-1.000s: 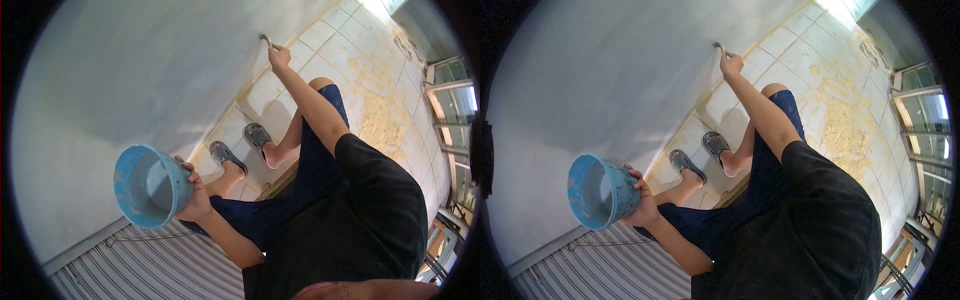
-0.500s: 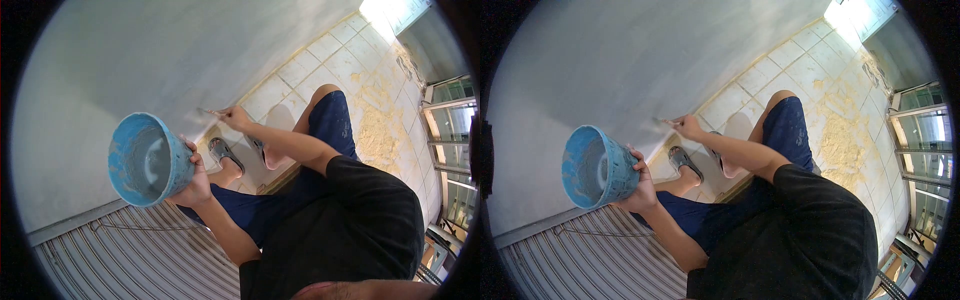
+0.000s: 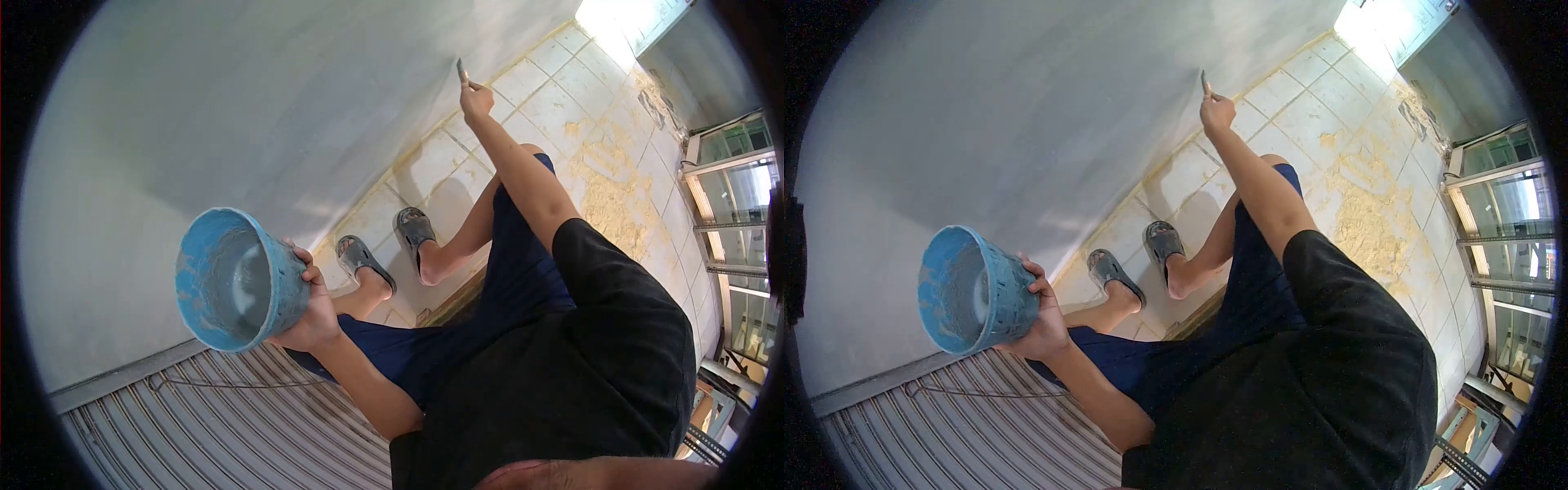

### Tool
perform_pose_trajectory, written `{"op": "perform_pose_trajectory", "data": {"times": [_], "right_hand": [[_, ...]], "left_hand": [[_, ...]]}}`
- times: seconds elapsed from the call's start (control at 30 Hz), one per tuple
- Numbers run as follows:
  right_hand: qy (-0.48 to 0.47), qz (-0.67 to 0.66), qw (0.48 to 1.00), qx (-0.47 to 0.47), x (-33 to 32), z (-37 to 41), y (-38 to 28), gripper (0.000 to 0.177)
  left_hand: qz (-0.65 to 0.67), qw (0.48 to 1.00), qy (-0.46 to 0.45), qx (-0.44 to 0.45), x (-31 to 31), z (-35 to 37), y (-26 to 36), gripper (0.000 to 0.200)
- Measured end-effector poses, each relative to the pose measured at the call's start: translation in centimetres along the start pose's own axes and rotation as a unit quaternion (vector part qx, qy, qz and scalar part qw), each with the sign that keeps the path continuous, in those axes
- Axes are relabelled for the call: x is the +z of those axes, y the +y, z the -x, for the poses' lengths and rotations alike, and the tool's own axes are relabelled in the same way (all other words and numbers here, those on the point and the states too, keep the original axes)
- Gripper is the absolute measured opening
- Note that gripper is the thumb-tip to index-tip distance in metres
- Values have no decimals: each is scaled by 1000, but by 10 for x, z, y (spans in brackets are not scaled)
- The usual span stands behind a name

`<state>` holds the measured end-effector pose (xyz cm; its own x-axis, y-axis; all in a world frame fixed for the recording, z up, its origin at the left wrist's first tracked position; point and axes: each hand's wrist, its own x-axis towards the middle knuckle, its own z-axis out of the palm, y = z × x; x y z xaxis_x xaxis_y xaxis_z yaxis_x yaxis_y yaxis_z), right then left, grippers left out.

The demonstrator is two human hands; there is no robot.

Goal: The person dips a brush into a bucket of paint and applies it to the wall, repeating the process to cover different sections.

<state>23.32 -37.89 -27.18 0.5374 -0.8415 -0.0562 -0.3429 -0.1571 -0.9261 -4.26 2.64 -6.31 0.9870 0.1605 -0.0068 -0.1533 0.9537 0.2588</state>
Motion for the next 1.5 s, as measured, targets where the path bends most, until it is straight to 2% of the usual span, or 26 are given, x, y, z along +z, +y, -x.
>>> {"op": "perform_pose_trajectory", "data": {"times": [0.07, 0.13, 0.2, 0.23, 0.27, 0.3, 0.33, 0.4, 0.5, 0.53, 0.63, 0.67, 0.8, 0.87, 0.9, 0.97, 1.0, 1.07, 1.13, 1.2, 1.23, 1.3, 1.37, 1.47, 1.5], "right_hand": [[-35, 5, 999, -17, 11, 32, -14, 38], [-49, -10, 994, -101, 36, 83, -16, 26], [-80, -6, 992, -100, 43, 158, -38, 26], [-115, -27, 991, -58, 45, 192, -43, 26], [-110, -57, 988, -93, 53, 223, -34, 21], [-146, -27, 980, -129, 58, 253, -19, 21], [-241, -9, 963, -121, 48, 283, -17, 21], [-395, -15, 894, -210, 27, 328, -10, 19], [-432, -45, 871, -230, 24, 338, -1, 19], [-422, -23, 881, -212, 24, 321, -7, 18], [-346, 58, 916, -197, 23, 219, -35, 25], [-332, 52, 911, -241, 20, 183, -31, 24], [-229, 129, 934, -243, 0, 81, -24, 26], [-124, 104, 973, -167, -7, 54, -26, 26], [-125, 102, 972, -169, -11, 54, -31, 26], [-56, 71, 995, -50, -17, 54, -42, 22], [-56, 71, 994, -53, -13, 62, -45, 22], [-67, 72, 990, -105, 7, 99, -48, 19], [-108, 19, 983, -150, 31, 166, -44, 19], [-171, 23, 979, -110, 42, 242, -55, 15], [-216, -3, 969, -123, 44, 272, -53, 15], [-263, 30, 938, -222, 43, 321, -42, 19], [-427, 30, 868, -253, 29, 349, -34, 15], [-467, 3, 838, -282, 7, 349, -45, 15], [-441, 12, 856, -271, 10, 332, -49, 14]], "left_hand": [[10, 999, -33, 17, 4, -2, -1, 109], [18, 999, -31, 19, 4, -4, 1, 109], [25, 999, -28, 21, 3, -6, 2, 109], [32, 999, -27, 20, 3, -7, 2, 109], [40, 999, -26, 18, 3, -9, 2, 109], [40, 999, -27, 15, 2, -11, 0, 109], [44, 998, -40, 11, 1, -13, -1, 109], [49, 997, -56, 7, 2, -15, -5, 108], [66, 997, -28, 6, 11, -11, -8, 107], [84, 996, -29, -7, 13, -9, -9, 106], [106, 994, -31, -9, 13, -3, -4, 104], [105, 994, -29, -4, 12, -1, -3, 103], [128, 991, -30, 2, 5, 4, 5, 103], [137, 990, -25, -3, 4, 7, 10, 104], [137, 990, -27, 0, 5, 8, 12, 104], [121, 992, -35, 5, 6, 11, 14, 104], [123, 992, -37, 7, 6, 11, 15, 104], [125, 991, -34, 10, 6, 10, 16, 104], [133, 990, -36, 9, 6, 10, 16, 104], [139, 990, -38, 8, 6, 8, 14, 104], [141, 989, -41, 5, 6, 7, 14, 105], [144, 989, -45, 2, 4, 4, 15, 105], [133, 990, -53, 3, 3, 2, 14, 105], [125, 989, -83, 4, -2, 2, 12, 105], [126, 989, -83, 7, -1, 4, 12, 105]]}}
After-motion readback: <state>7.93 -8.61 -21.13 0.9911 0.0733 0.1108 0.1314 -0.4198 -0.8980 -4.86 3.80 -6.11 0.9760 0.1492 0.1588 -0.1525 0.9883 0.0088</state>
